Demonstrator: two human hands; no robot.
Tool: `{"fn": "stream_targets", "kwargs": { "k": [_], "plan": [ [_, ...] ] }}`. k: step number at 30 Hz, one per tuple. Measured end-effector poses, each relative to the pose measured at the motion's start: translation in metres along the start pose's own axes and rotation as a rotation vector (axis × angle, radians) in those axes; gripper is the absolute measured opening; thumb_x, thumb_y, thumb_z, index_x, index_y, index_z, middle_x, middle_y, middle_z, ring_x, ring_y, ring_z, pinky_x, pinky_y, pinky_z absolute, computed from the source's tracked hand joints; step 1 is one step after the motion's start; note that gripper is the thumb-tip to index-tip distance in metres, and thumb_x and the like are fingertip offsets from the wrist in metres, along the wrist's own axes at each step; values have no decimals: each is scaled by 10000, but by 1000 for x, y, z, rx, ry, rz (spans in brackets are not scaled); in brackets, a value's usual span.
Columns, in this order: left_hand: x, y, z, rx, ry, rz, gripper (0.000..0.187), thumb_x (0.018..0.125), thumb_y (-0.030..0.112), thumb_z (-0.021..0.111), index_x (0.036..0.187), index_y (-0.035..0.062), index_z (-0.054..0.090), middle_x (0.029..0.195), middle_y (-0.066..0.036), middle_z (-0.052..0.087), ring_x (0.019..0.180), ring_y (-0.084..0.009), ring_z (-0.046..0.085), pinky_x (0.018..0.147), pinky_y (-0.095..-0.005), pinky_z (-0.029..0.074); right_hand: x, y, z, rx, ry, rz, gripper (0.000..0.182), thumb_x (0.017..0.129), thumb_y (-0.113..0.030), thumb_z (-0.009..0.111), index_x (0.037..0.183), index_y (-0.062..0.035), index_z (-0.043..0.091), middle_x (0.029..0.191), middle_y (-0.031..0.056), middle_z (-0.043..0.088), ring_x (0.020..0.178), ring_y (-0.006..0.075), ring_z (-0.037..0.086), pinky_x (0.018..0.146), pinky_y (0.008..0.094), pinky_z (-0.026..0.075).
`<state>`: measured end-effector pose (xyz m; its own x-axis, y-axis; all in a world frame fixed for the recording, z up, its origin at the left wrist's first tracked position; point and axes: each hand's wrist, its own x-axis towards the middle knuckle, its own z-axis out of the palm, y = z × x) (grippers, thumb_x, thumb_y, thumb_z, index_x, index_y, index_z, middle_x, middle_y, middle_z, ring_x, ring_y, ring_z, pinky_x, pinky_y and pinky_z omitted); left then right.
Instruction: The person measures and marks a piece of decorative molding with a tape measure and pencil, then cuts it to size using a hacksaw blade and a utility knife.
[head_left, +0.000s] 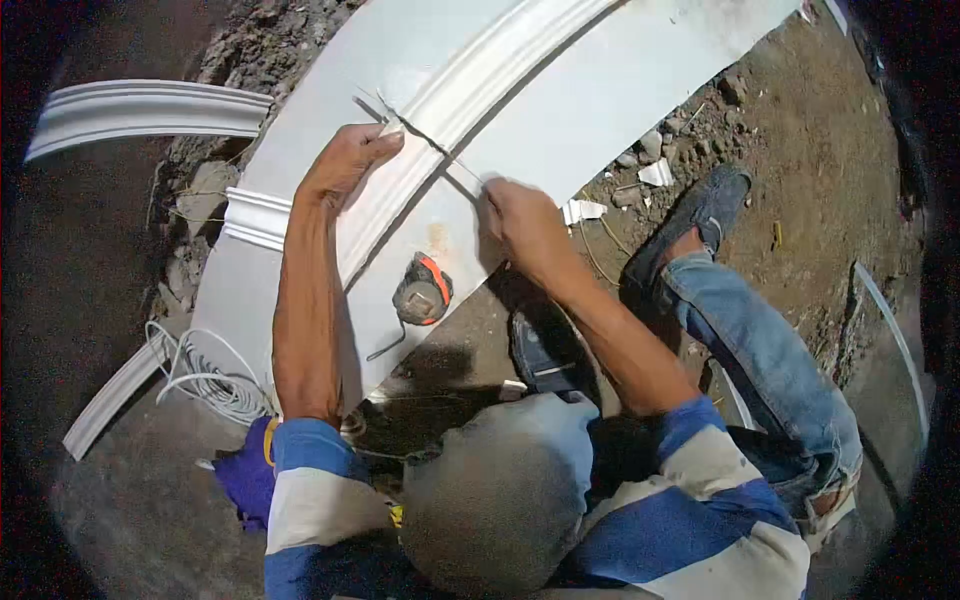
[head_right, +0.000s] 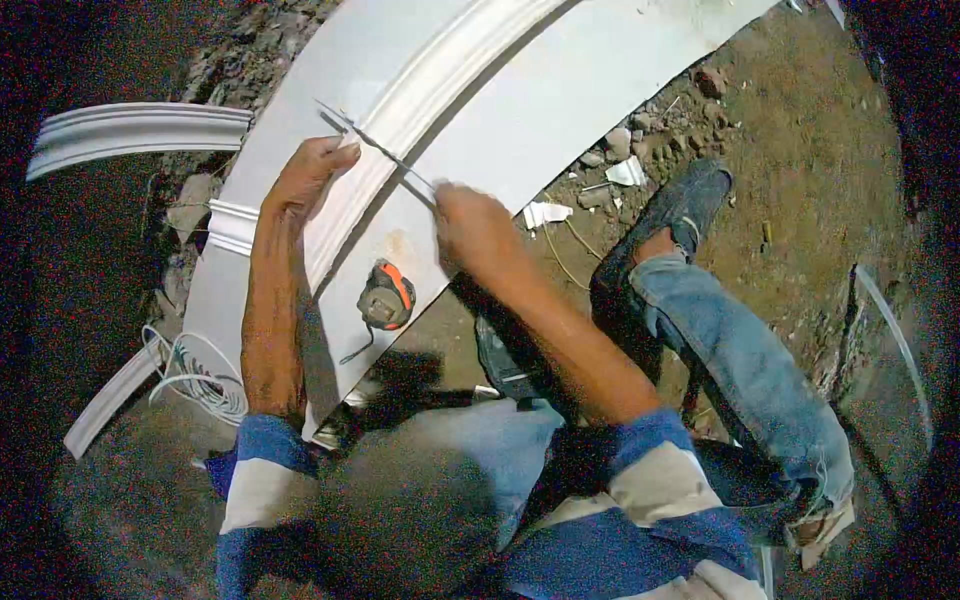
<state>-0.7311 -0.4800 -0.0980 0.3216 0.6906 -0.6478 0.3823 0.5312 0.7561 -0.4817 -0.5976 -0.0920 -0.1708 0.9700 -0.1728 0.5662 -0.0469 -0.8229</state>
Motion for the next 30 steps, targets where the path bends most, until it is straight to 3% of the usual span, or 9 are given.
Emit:
{"fn": "stream_targets", "kwargs": {
  "k": [5, 8, 12, 13, 16, 18, 20, 25, 30],
  "plan": [
    [-6, 8, 4, -28, -63, 36, 359, 892, 348, 679, 885, -11, 662, 787, 40, 581, 715, -53, 483, 679, -234, 424, -11, 1, -7, 55, -54, 96, 109, 860, -107, 513, 865, -4, 549, 768, 253, 562, 738, 424, 587, 644, 470, 457],
    [2, -2, 2, -20, 10, 70, 362, 887, 358, 682, 882, -3, 662, 789, 32, 592, 721, -46, 491, 679, -229, 423, 42, -12, 18, -64, -28, 38, 120, 844, -116, 516, 878, -8, 557, 757, 250, 575, 753, 428, 597, 646, 459, 461],
    [5, -13, -7, 50, -14, 46, 397, 861, 398, 702, 874, 2, 670, 802, 29, 589, 736, -46, 486, 679, -211, 409, -16, -5, -16, -3, -102, 120, 109, 841, -85, 503, 892, -12, 564, 765, 246, 586, 779, 441, 594, 679, 498, 463],
    [-13, 21, 7, 24, -14, -8, 386, 866, 394, 697, 835, 12, 653, 763, 55, 527, 694, -48, 424, 639, -216, 371, -17, -2, -16, -9, -107, 117, 109, 841, -85, 503, 892, -12, 564, 765, 246, 586, 779, 441, 594, 679, 498, 463],
    [1, -6, 2, -12, -29, 54, 387, 870, 400, 690, 823, 18, 641, 744, 68, 481, 681, -48, 381, 623, -227, 347, -8, 3, -5, -17, 62, -58, 104, 843, -85, 513, 910, -18, 556, 769, 243, 589, 762, 427, 601, 666, 491, 465],
    [-6, 5, 10, -126, -10, -23, 384, 875, 395, 683, 797, 23, 626, 751, 71, 488, 711, -48, 398, 647, -235, 354, 36, -8, 11, -16, -112, 41, 101, 848, -92, 521, 905, -12, 548, 804, 246, 592, 778, 440, 588, 663, 491, 465],
    [-4, 5, 6, 46, 4, 40, 370, 876, 377, 682, 785, 24, 618, 753, 72, 488, 716, -48, 399, 645, -233, 353, 28, -4, 15, -29, 43, -85, 92, 855, -95, 536, 900, -16, 546, 786, 245, 588, 760, 447, 587, 634, 483, 468],
    [-4, 13, 4, 125, 26, 35, 361, 876, 369, 681, 791, 23, 623, 736, 65, 478, 698, -56, 400, 638, -241, 364, -40, 8, -17, -42, -45, 107, 60, 846, -56, 561, 883, -14, 542, 771, 237, 580, 790, 444, 588, 664, 475, 473],
    [-9, 10, 14, 24, 17, -13, 352, 871, 363, 679, 784, 25, 633, 708, 65, 488, 662, -63, 406, 609, -247, 368, 25, -6, 14, 30, 10, -1, 107, 854, -96, 565, 926, -17, 566, 765, 255, 589, 767, 444, 599, 669, 489, 473]
  ]
}}
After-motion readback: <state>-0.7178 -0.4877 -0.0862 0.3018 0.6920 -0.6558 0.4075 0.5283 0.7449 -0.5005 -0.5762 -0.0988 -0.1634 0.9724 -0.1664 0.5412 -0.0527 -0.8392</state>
